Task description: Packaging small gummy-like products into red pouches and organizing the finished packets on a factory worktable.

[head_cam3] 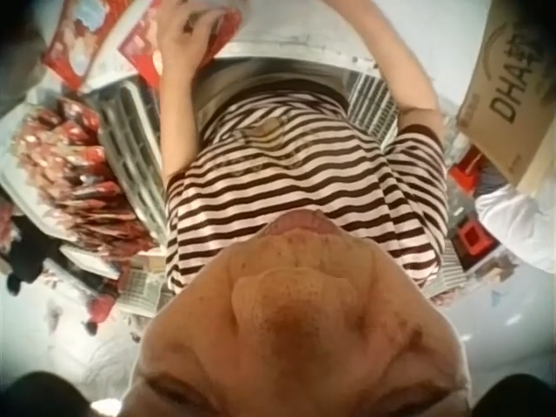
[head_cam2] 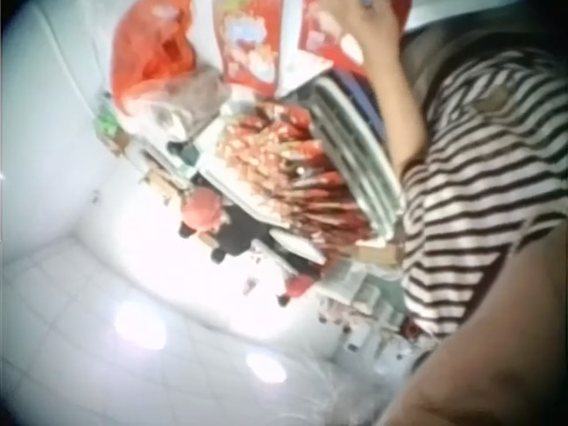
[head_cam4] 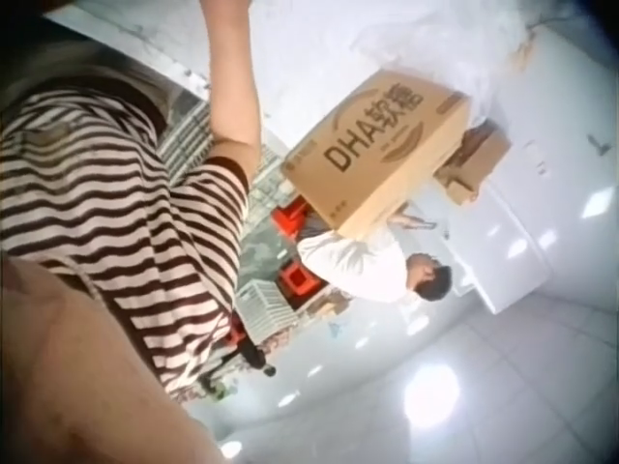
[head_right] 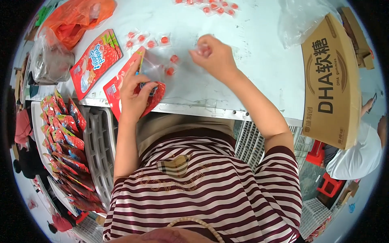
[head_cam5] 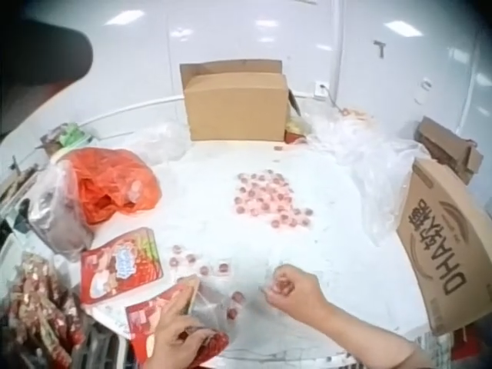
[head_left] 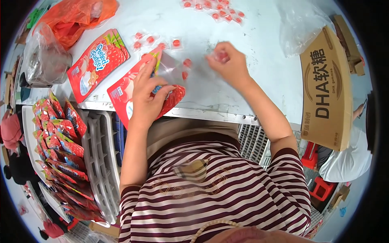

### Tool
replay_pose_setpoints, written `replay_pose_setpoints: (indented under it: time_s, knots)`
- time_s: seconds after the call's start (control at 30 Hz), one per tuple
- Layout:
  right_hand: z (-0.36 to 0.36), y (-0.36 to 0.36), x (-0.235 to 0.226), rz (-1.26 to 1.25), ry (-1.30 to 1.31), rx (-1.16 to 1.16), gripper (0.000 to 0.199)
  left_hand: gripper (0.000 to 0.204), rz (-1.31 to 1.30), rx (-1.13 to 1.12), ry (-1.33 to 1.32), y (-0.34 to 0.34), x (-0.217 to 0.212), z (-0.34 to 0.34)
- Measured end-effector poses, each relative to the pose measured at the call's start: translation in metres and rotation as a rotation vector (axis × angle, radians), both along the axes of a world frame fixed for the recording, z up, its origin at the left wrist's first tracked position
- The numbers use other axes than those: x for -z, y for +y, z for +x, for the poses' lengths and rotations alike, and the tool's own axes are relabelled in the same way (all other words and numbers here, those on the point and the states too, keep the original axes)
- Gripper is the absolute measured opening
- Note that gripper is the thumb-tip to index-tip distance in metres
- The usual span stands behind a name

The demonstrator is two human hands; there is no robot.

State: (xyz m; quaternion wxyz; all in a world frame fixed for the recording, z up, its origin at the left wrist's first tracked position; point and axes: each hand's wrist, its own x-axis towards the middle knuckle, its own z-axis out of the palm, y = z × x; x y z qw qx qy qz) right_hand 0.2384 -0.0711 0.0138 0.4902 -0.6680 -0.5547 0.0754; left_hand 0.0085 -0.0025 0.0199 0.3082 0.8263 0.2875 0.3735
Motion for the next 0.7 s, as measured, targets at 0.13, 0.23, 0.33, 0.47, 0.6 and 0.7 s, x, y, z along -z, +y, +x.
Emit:
replay_pose_setpoints:
  time_s: [0.13,0.23,0.33,0.47,0.6,0.7]
  knots:
    - [-0.028,0.015,-0.053,-0.113,0.638,0.002,0.022,0.012,-0.011,-0.015,0.002,-0.003,-0.004,0.004]
    - [-0.049,0.036,-0.054,0.334,0.846,-0.113,0.021,0.011,0.007,0.060,0.043,-0.007,-0.013,0.019]
    - [-0.060,0.056,-0.026,0.319,0.630,-0.112,0.026,0.003,-0.040,0.103,0.086,0.001,0.006,0.023]
    - [-0.066,0.051,-0.022,0.278,0.534,-0.104,0.031,0.006,-0.322,0.069,-0.262,0.000,0.018,0.017]
    - [-0.057,0.027,-0.023,0.309,0.370,-0.085,0.032,0.009,-0.417,0.108,-0.280,0.000,0.010,0.026]
    - [-0.058,0.027,-0.019,0.371,0.357,-0.072,0.031,0.009,-0.384,0.096,-0.297,0.003,0.010,0.031]
